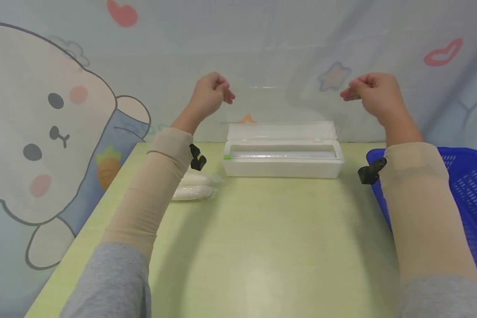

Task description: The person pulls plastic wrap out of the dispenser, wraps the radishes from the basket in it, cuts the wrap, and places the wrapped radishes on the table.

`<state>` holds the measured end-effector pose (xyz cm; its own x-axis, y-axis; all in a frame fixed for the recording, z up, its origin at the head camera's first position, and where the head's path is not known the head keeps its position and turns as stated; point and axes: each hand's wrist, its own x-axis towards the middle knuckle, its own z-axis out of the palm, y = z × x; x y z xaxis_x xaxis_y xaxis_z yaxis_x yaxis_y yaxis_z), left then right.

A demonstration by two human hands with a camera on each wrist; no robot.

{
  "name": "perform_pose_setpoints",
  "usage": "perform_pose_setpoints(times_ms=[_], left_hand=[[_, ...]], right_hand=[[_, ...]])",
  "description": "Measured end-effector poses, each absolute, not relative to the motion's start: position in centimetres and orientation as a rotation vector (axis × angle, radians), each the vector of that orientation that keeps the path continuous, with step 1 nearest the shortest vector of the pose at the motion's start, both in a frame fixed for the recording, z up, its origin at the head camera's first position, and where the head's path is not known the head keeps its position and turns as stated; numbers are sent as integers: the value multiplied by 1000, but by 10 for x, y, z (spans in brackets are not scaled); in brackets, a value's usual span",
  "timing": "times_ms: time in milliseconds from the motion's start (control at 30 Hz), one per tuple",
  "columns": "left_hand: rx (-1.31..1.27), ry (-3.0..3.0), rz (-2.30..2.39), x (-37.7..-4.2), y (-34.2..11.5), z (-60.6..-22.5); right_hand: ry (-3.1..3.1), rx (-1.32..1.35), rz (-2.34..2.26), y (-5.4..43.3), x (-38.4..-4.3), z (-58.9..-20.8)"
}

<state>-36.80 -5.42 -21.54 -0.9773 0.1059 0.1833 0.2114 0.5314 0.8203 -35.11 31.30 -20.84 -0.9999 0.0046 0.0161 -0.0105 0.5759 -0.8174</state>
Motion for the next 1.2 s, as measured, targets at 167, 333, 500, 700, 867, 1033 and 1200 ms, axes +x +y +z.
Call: perform_pose_setpoints(times_ms=[167, 333, 500, 700, 867, 1033, 1200], left_hand=[[-282, -2644, -1439, -367, -54, -211], [-282, -2638, -1449, -364, -53, -205], [-280, -2620, -1469, -363, -54, -200], [-279, -2614, -1457, -362, -54, -194], [-280, -2607, -1451, -361, -54, -190], [-297, -2595, -1448, -359, -54, -185], [-298, -2578, -1455, -358, -54, -178]], right_hand=[[-2767, 6, 1442, 313, -350, -204], [-2764, -1, 1414, 312, -349, -199], [-2761, 9, 1409, 311, -348, -194], [-2731, 29, 1429, 312, -348, -188], [-2716, 40, 1418, 313, -347, -184], [-2694, 40, 1426, 314, -346, -178], [-2672, 35, 1432, 313, -345, -171]])
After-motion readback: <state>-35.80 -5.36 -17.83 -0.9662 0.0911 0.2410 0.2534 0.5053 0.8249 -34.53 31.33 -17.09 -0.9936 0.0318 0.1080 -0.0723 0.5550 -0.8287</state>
